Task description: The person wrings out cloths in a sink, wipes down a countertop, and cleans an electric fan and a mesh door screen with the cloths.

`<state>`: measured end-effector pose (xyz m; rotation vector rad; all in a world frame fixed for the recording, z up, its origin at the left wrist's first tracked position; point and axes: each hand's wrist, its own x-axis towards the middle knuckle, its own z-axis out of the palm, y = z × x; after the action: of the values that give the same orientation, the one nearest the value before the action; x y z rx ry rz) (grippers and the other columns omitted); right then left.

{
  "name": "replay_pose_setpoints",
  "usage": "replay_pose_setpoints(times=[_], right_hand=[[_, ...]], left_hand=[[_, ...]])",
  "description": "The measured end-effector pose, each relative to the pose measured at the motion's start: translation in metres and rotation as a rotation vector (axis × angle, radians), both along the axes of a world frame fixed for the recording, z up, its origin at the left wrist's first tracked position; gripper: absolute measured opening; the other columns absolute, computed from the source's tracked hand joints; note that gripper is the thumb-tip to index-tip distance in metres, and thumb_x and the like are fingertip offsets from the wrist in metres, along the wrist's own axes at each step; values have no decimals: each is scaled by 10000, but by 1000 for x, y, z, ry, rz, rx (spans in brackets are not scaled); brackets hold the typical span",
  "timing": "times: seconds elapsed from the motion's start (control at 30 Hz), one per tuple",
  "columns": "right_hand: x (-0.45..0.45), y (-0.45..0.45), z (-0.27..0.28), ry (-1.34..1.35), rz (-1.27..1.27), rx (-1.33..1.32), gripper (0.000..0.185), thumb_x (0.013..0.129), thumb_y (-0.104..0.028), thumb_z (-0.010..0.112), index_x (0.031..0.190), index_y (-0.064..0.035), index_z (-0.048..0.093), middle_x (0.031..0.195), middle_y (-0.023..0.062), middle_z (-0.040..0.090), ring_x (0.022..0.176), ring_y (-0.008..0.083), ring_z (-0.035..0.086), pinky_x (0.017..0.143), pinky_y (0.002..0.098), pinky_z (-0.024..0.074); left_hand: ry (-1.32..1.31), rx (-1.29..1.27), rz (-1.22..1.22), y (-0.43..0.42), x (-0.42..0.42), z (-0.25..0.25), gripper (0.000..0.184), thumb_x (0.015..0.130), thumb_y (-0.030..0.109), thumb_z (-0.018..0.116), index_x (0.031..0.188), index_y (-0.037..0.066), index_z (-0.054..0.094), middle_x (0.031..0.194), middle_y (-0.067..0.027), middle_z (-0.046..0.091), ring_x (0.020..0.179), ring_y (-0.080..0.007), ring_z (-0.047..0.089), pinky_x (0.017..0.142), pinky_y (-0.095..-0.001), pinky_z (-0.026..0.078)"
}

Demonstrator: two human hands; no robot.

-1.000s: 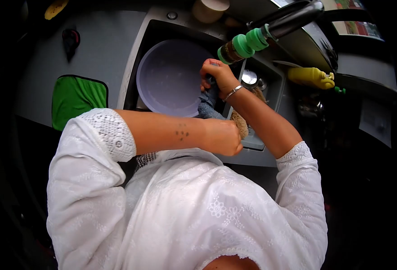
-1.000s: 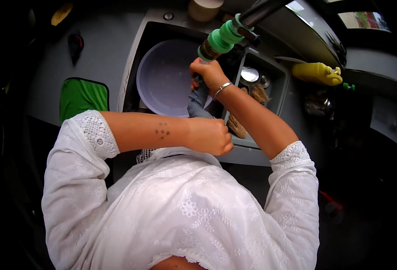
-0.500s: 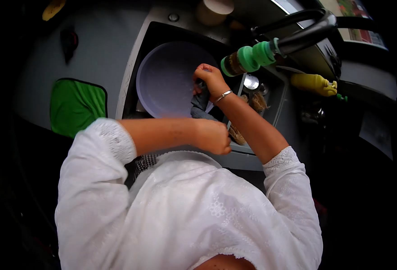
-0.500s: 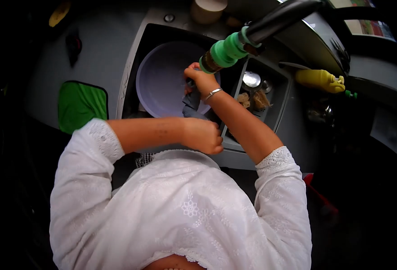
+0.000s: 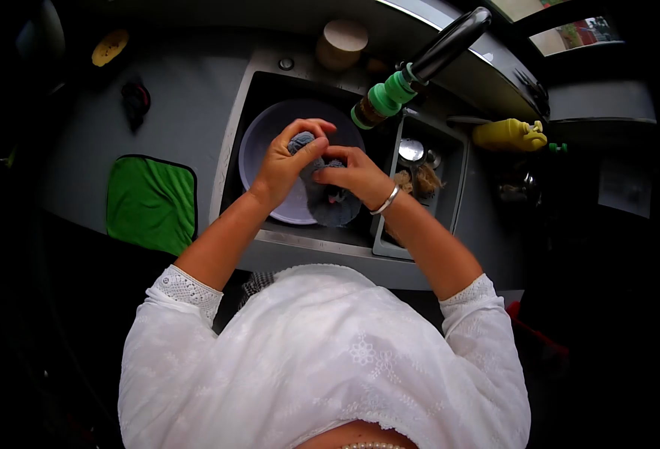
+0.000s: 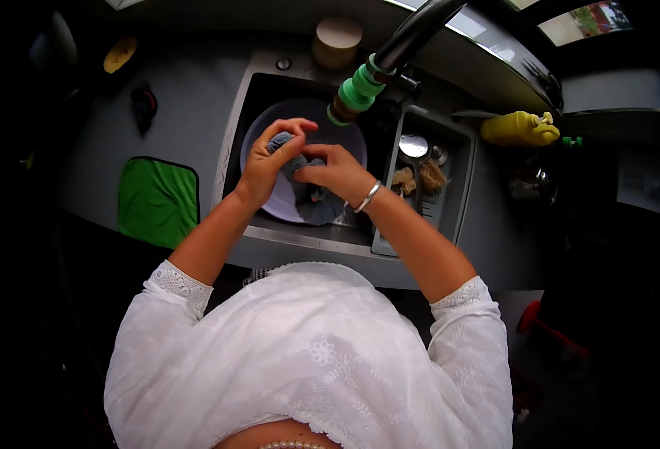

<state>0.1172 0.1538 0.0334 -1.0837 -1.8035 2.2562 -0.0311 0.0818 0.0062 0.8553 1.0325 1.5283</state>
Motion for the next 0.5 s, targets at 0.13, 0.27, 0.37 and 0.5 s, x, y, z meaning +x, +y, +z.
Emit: replay_pose_setpoints(times=[0.13, 0.27, 0.37, 0.5], right_hand=[[-2, -12, 10, -193, -29, 1013, 440, 728, -156, 663, 1151, -68, 580, 928, 77, 611, 692, 225, 641, 639, 317, 499], [-8, -31, -3, -253, 20, 1642, 367, 714, -152, 634, 1067, -59, 595, 913, 62, 573, 611, 226, 594, 568, 328, 471], [-10, -43, -8, -221, 110, 1775, 263, 751, -113, 571, 996, -22, 607, 873, 85, 574, 578, 203, 578, 545, 298, 453], [-16, -58, 0, -99, 197, 1700, 288, 737, -134, 599, 1017, -66, 590, 942, 60, 606, 559, 206, 571, 553, 312, 469]], left_hand=[[-55, -317, 197, -11, 8, 2, 462, 870, 222, 666, 1230, 61, 424, 1186, -85, 519, 1088, -179, 518, 920, -317, 420], [-634, -449, 316, -19, 27, 5, 300, 891, 274, 645, 1092, 72, 552, 996, -61, 618, 948, -184, 599, 870, -351, 464], [-973, -665, 319, -5, 11, -23, 357, 788, 236, 769, 1001, 33, 567, 943, -97, 599, 862, -234, 608, 799, -380, 512], [-923, -824, 292, -4, 4, -34, 370, 772, 249, 777, 972, 24, 562, 911, -109, 595, 827, -253, 609, 741, -386, 545]])
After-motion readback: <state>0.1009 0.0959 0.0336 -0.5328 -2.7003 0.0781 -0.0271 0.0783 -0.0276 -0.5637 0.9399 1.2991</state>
